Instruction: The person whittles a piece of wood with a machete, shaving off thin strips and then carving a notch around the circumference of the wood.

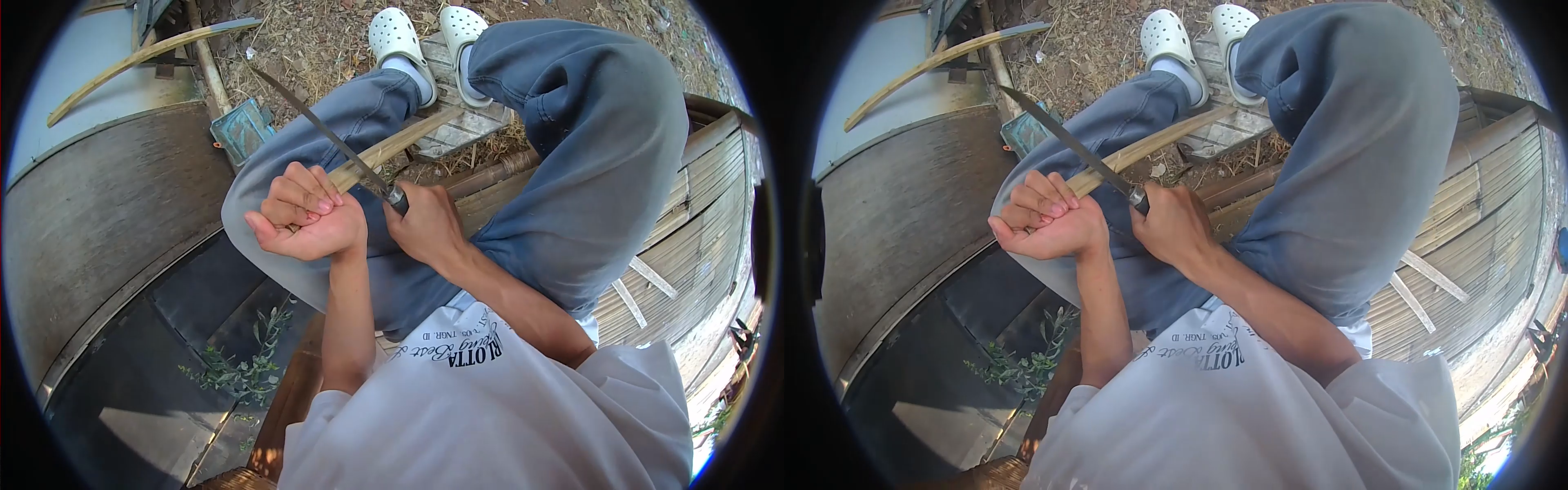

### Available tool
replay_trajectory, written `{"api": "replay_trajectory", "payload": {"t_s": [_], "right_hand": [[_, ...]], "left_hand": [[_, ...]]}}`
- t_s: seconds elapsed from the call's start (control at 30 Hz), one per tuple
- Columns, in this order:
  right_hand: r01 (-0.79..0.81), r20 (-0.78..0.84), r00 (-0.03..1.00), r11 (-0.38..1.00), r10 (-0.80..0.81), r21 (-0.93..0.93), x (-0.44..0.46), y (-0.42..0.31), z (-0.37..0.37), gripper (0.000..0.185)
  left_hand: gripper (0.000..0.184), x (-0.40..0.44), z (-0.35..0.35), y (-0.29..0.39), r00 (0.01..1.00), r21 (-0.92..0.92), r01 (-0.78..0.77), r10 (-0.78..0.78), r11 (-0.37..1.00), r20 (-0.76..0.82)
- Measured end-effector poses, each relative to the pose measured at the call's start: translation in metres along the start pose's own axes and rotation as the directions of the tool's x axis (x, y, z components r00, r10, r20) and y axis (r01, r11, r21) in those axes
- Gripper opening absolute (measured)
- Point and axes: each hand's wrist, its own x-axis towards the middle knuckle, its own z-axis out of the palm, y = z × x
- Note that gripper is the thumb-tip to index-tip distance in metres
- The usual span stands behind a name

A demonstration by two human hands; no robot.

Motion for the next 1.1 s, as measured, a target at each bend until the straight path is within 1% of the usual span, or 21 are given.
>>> {"api": "replay_trajectory", "payload": {"t_s": [0.07, 0.17, 0.2, 0.27, 0.3, 0.33, 0.4, 0.43, 0.47, 0.53, 0.57, 0.6, 0.67, 0.7, 0.8, 0.87, 0.9, 0.93, 1.0, 1.07, 1.1], "right_hand": [[0.056, 0.009, 0.998, 0.994, -0.057, 0.098, -0.008, -0.005, -0.01, 0.024], [-0.043, -0.01, 0.999, 0.998, 0.044, 0.049, -0.004, 0.001, -0.02, 0.023], [-0.044, -0.017, 0.999, 0.998, 0.045, 0.046, -0.002, 0.004, -0.019, 0.023], [-0.035, -0.005, 0.999, 0.999, 0.036, 0.024, 0.004, 0.008, -0.01, 0.02], [-0.059, 0.005, 0.998, 0.997, 0.059, 0.051, 0.005, 0.003, -0.009, 0.014], [-0.055, 0.0, 0.998, 0.997, 0.055, 0.055, -0.001, -0.001, -0.012, 0.014], [0.086, -0.006, 0.996, 0.988, -0.086, 0.128, -0.008, -0.006, -0.02, 0.016], [0.103, -0.052, 0.994, 0.988, -0.097, 0.111, -0.008, -0.005, -0.02, 0.017], [0.077, -0.044, 0.996, 0.99, -0.072, 0.116, -0.009, 0.005, -0.016, 0.017], [-0.071, -0.04, 0.997, 0.997, 0.071, 0.002, 0.009, 0.026, -0.014, 0.015], [-0.097, -0.037, 0.995, 0.995, 0.097, 0.016, 0.013, 0.026, -0.013, 0.015], [-0.098, -0.034, 0.995, 0.995, 0.098, 0.016, 0.006, 0.021, -0.016, 0.015], [-0.034, 0.022, 0.999, 0.996, 0.032, 0.079, 0.0, 0.008, -0.023, 0.021], [-0.038, 0.03, 0.999, 0.996, 0.036, 0.079, 0.003, 0.013, -0.022, 0.021], [-0.08, -0.051, 0.996, 0.997, 0.079, -0.022, 0.014, 0.041, -0.023, 0.019], [-0.288, -0.025, 0.958, 0.957, 0.287, -0.034, 0.029, 0.076, -0.019, 0.019], [-0.146, -0.131, 0.98, 0.987, 0.153, 0.062, 0.025, 0.064, -0.02, 0.021], [-0.15, -0.134, 0.979, 0.987, 0.156, 0.058, 0.018, 0.042, -0.025, 0.021], [-0.062, 0.009, 0.998, 0.985, 0.061, 0.163, 0.006, 0.007, -0.038, 0.022], [-0.036, 0.002, 0.999, 0.986, 0.036, 0.16, 0.009, 0.02, -0.031, 0.024], [-0.086, -0.02, 0.996, 0.993, 0.088, 0.076, 0.018, 0.041, -0.021, 0.025]], "left_hand": [[0.057, -0.009, 0.011, -0.002, 0.993, -0.092, 0.006, 0.005, 0.996, 0.116], [0.057, -0.015, 0.022, -0.003, 0.982, -0.043, -0.005, 0.013, 0.999, 0.187], [0.057, -0.014, 0.02, -0.004, 0.982, -0.049, -0.002, 0.011, 0.999, 0.189], [0.057, -0.007, 0.008, -0.003, 0.997, -0.048, 0.021, -0.017, 0.999, 0.077], [0.057, -0.003, 0.009, 0.001, 0.999, -0.047, 0.045, -0.045, 0.998, 0.015], [0.057, -0.005, 0.011, 0.002, 0.999, -0.048, 0.042, -0.041, 0.998, 0.022], [0.056, -0.012, 0.018, -0.003, 0.987, -0.07, -0.015, 0.026, 0.997, 0.158], [0.056, -0.014, 0.024, -0.004, 0.986, -0.061, -0.023, 0.033, 0.998, 0.161], [0.056, -0.017, 0.019, -0.002, 0.988, -0.047, -0.002, 0.009, 0.999, 0.156], [0.058, -0.009, 0.015, -0.004, 0.998, -0.069, 0.025, -0.021, 0.997, 0.067], [0.058, -0.005, 0.012, -0.003, 0.998, -0.069, 0.034, -0.03, 0.997, 0.055], [0.058, -0.01, 0.014, 0.0, 0.998, -0.066, 0.034, -0.03, 0.997, 0.054], [0.058, -0.019, 0.024, -0.003, 0.979, -0.069, -0.004, 0.018, 0.998, 0.204], [0.059, -0.022, 0.027, -0.005, 0.986, -0.138, 0.018, 0.005, 0.99, 0.166], [0.06, -0.018, 0.027, -0.005, 0.988, -0.108, 0.039, -0.023, 0.993, 0.152], [0.059, -0.023, 0.031, -0.005, 0.977, -0.095, 0.019, 0.002, 0.995, 0.215], [0.058, -0.025, 0.029, -0.005, 0.965, -0.059, 0.004, 0.011, 0.998, 0.263], [0.058, -0.024, 0.03, -0.005, 0.965, -0.063, 0.009, 0.007, 0.998, 0.262], [0.057, -0.023, 0.031, -0.007, 0.97, -0.106, 0.027, 0.0, 0.994, 0.244], [0.057, -0.021, 0.027, -0.007, 0.97, -0.101, 0.035, -0.01, 0.994, 0.241], [0.057, -0.02, 0.024, -0.004, 0.97, -0.089, 0.043, -0.02, 0.995, 0.244]]}}
